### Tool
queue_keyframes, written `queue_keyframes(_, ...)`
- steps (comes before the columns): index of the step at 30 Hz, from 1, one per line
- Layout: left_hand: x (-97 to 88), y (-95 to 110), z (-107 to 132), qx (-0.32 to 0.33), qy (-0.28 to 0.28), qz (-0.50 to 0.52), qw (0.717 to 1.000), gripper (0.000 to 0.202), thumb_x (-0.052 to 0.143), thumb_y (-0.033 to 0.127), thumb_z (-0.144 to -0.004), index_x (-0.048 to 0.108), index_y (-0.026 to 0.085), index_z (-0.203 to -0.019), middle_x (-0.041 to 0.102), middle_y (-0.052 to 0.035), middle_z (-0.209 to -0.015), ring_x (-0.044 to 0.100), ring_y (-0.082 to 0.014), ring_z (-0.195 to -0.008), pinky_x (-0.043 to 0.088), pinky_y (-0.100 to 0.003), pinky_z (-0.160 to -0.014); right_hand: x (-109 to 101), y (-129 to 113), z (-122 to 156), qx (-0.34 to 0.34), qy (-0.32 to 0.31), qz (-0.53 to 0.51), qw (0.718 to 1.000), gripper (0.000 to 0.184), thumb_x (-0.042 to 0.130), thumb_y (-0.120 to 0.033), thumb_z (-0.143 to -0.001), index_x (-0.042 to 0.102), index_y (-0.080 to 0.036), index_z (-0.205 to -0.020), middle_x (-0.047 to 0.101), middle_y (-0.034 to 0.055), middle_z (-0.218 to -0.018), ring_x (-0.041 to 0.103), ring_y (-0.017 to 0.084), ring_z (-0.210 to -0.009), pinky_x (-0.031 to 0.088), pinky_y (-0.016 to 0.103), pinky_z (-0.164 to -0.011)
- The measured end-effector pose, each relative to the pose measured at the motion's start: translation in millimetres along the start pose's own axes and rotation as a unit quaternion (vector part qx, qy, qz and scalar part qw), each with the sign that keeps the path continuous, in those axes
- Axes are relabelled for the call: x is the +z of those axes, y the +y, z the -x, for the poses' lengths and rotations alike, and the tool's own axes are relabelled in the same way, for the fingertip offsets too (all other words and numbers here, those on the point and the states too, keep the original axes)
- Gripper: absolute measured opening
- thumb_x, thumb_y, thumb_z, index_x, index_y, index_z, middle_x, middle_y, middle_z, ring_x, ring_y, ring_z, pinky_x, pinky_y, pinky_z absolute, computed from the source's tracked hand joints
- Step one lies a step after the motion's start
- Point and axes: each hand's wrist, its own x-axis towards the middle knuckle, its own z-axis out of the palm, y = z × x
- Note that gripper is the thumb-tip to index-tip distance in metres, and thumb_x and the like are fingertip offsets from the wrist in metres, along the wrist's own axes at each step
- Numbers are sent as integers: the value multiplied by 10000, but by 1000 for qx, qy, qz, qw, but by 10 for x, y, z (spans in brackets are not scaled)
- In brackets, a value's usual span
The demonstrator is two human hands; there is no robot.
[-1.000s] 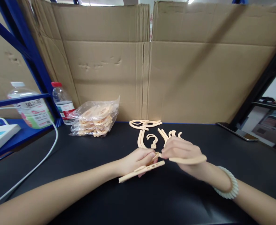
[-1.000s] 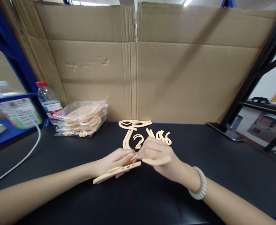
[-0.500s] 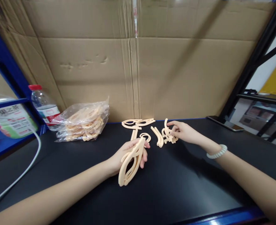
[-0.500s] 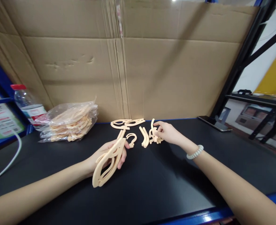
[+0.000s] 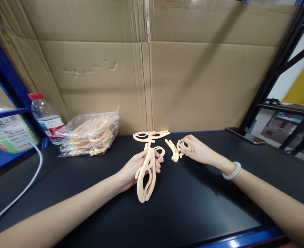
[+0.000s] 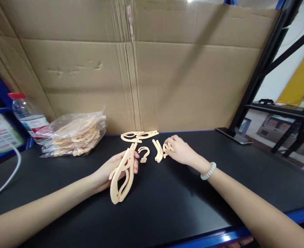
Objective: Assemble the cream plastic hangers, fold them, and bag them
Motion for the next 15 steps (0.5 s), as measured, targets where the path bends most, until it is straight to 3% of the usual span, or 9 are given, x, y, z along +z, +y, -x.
queue_keyframes(4,6,2,7,-2,2,4,1000,141,649,239,-825,639,137,-922,682,-61,-721,632,-142,-623,473,-208,-556,175,120,-24,-22,-56,-10,998,317,396,-191,-919,550,-180,-1195,572,134,-1252,504,275,-1220,399,454,-1046)
queue_keyframes(9,-10,-6,-9,3,5,11,1000,141,670,224,-806,654,139,-918,689,-62,-721,638,-145,-633,474,-205,-560,237,354,-75,18,-39,5,999,348,341,-220,-954,545,-145,-1226,510,182,-1349,374,315,-1346,344,535,-1083)
queue_keyframes(12,-18,-18,-26,3,12,32,999,159,687,224,-790,663,140,-923,693,-62,-720,652,-153,-651,489,-214,-586,176,225,-64,9,47,3,999,329,347,-259,-977,547,-180,-1226,500,156,-1365,355,311,-1357,351,563,-1063)
queue_keyframes(15,-12,-25,-30,0,19,49,999,184,711,216,-763,673,135,-924,700,-64,-727,672,-166,-676,509,-229,-627,63,-226,7,-127,158,-30,979,287,444,-256,-965,541,-195,-1229,551,138,-1295,490,265,-1230,417,495,-1022)
